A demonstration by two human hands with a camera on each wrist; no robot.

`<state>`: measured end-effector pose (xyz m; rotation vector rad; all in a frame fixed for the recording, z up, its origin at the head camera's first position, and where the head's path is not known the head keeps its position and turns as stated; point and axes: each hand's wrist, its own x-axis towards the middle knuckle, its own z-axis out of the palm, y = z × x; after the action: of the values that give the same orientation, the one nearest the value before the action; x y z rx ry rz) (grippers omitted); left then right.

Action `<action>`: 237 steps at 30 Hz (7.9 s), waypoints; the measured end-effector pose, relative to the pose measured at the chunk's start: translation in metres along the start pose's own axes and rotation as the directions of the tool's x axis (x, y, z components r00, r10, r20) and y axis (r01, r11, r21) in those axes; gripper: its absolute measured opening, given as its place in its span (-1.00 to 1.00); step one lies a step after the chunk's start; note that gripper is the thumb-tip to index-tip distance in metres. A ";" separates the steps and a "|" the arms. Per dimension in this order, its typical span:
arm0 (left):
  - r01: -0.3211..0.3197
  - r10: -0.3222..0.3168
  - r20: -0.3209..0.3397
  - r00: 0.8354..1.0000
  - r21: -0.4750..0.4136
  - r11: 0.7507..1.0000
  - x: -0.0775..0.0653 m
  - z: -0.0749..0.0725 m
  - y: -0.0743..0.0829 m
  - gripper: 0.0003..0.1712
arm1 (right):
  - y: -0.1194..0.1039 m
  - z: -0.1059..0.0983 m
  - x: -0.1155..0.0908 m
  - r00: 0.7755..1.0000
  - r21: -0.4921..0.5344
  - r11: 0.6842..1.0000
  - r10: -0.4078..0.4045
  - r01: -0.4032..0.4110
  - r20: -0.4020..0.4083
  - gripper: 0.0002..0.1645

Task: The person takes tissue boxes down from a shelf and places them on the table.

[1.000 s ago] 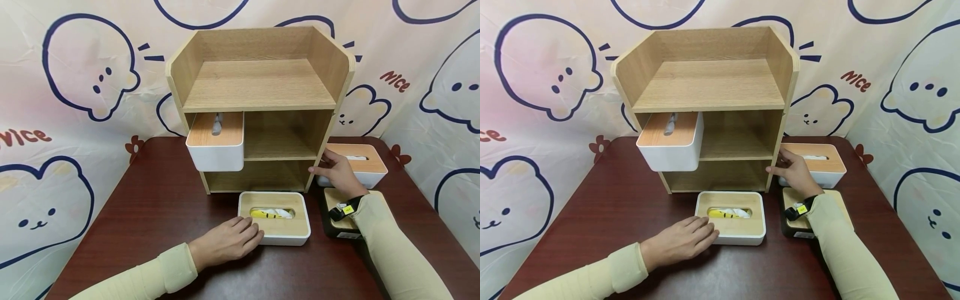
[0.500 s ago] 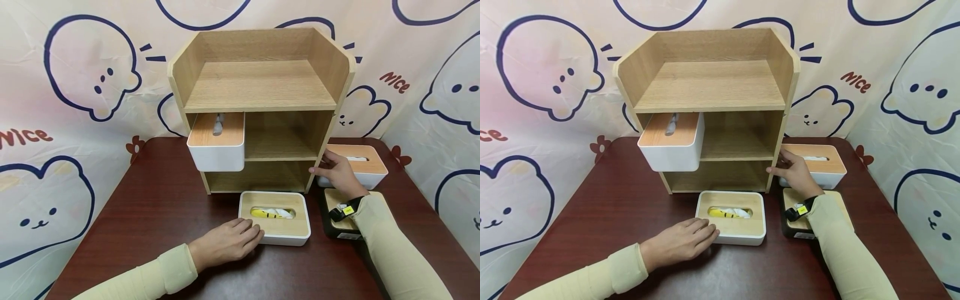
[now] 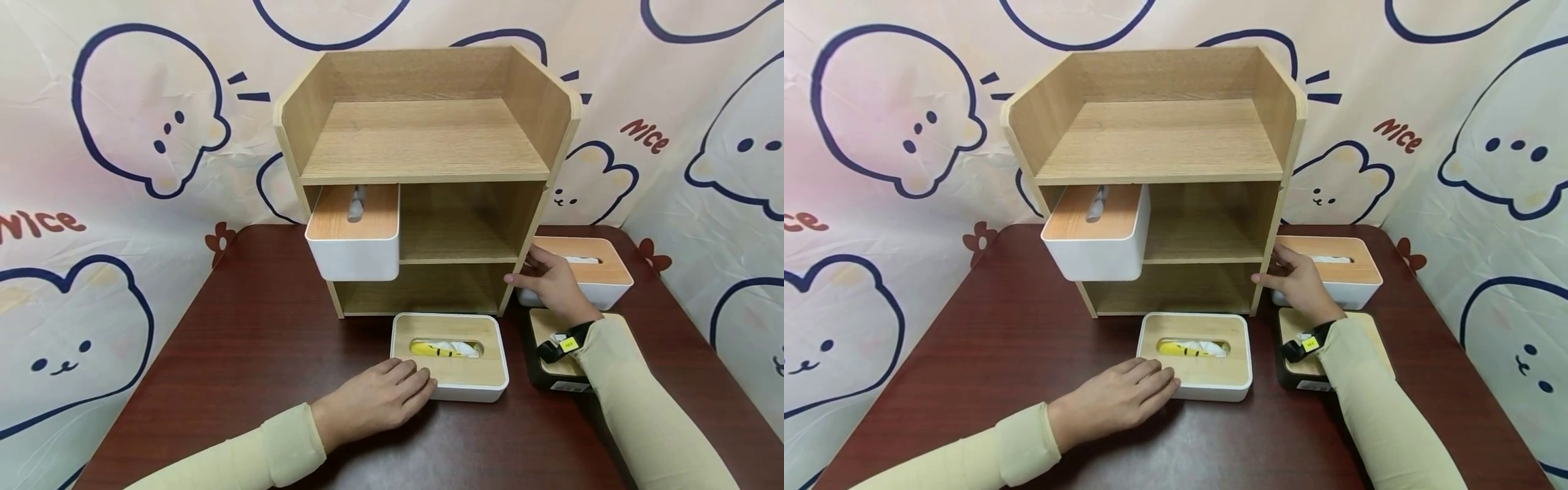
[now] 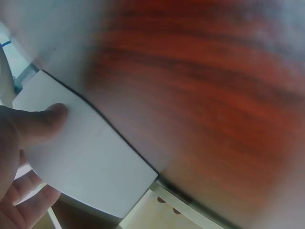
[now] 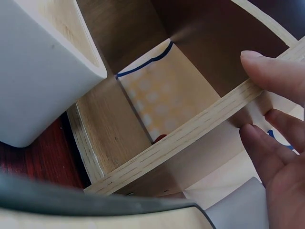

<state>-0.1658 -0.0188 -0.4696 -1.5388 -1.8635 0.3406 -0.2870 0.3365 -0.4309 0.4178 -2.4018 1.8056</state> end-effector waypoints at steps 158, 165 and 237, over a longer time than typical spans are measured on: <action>0.231 -0.208 -0.135 0.969 0.187 0.955 0.043 -0.056 -0.121 -0.63 | 0.001 0.001 -0.001 0.999 0.031 0.999 0.033 -0.033 0.010 -0.06; 0.297 -0.270 -0.143 0.952 0.220 0.929 0.045 -0.055 -0.125 -0.60 | 0.000 0.000 0.000 0.999 -0.005 1.000 0.030 -0.030 0.014 -0.05; 0.518 -0.565 -0.022 0.825 0.430 0.739 0.063 -0.041 -0.119 -0.47 | 0.000 0.000 0.001 0.998 -0.038 0.997 0.062 -0.061 0.017 -0.03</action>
<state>-0.2335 0.0001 -0.3470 -0.6495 -2.0589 0.5150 -0.2881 0.3361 -0.4307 0.3615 -2.4824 1.7861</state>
